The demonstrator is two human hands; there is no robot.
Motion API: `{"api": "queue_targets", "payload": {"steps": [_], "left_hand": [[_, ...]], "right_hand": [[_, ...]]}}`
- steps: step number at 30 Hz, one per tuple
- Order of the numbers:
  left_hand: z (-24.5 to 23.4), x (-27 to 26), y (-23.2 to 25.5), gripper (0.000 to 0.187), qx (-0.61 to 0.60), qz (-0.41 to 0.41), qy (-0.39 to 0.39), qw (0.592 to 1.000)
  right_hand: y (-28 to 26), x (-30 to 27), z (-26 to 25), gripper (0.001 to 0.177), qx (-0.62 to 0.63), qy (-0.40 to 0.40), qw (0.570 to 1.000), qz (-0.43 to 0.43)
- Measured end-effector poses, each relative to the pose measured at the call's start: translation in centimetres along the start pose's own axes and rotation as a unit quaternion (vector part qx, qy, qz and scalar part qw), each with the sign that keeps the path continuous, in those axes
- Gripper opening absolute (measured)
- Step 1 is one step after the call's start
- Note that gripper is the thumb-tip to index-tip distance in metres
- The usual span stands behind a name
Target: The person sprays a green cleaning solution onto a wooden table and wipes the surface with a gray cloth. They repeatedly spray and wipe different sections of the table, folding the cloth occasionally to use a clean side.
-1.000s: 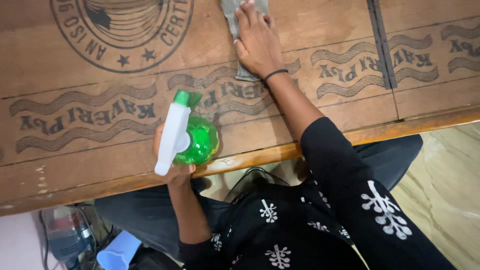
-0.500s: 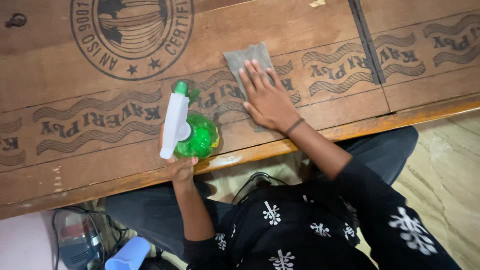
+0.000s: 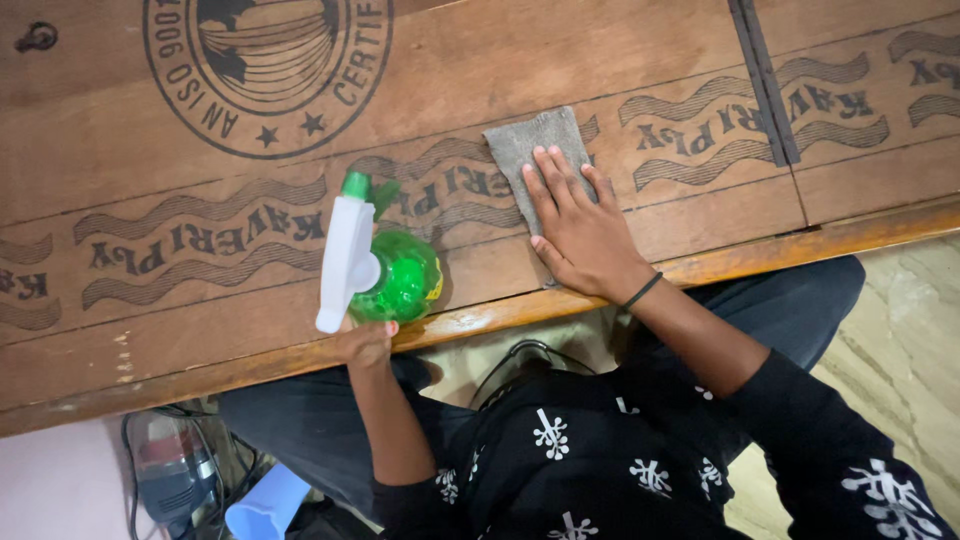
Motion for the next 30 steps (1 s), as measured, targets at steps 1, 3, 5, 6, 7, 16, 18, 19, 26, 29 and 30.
{"api": "queue_targets", "payload": {"steps": [1, 3, 5, 6, 7, 16, 18, 19, 26, 29, 30], "left_hand": [[0.2, 0.0, 0.2, 0.114, -0.007, -0.001, -0.005, 1.0], [0.6, -0.1, 0.9, 0.114, -0.022, -0.003, -0.015, 1.0], [0.4, -0.3, 1.2, 0.111, 0.008, -0.003, -0.001, 1.0], [0.2, -0.5, 1.2, 0.109, 0.022, -0.004, 0.006, 1.0], [0.0, -0.7, 1.0, 0.109, 0.02, -0.003, 0.009, 1.0], [-3.7, -2.0, -0.9, 0.102, 0.04, 0.059, 0.022, 0.997], [-3.7, -2.2, -0.6, 0.098, 0.066, 0.087, 0.024, 0.994], [-3.6, -2.4, -0.7, 0.099, 0.055, 0.075, 0.028, 0.995], [-1.4, -2.1, 0.4, 0.105, 0.039, 0.028, 0.031, 0.998], [0.0, -1.3, 2.0, 0.102, 0.065, 0.02, 0.031, 0.997], [0.5, -0.9, 2.4, 0.1, 0.071, 0.017, 0.027, 0.997]], "right_hand": [[0.1, 0.0, 0.0, 0.08, 0.0, -0.004, 1.0, 0.005], [0.3, 0.3, -0.1, 0.08, 0.009, -0.002, 1.0, -0.008], [0.8, 0.9, -0.3, 0.08, 0.014, -0.002, 1.0, -0.011], [1.2, 1.4, -0.3, 0.08, 0.014, -0.005, 1.0, -0.01], [1.5, 1.9, -0.3, 0.079, 0.014, -0.006, 1.0, -0.008], [4.8, 6.5, -0.7, 0.076, 0.016, 0.037, 0.999, 0.0], [5.5, 7.4, -0.7, 0.075, 0.015, 0.045, 0.999, 0.006], [5.8, 7.8, -0.7, 0.075, 0.014, 0.048, 0.999, 0.009], [8.1, 10.0, -0.2, 0.07, 0.042, 0.092, 0.995, 0.011], [9.3, 11.8, 0.0, 0.071, 0.028, 0.106, 0.994, 0.015], [9.6, 12.3, 0.0, 0.071, 0.03, 0.11, 0.993, 0.02]]}}
Point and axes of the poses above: each hand's wrist, its own x-axis towards the middle knuckle, its own z-axis out of the palm, y = z × x, the point moved 7 cm from there along x, towards the middle knuckle, and after that the axes turned 13 degrees about x, right-handed, at the moved point
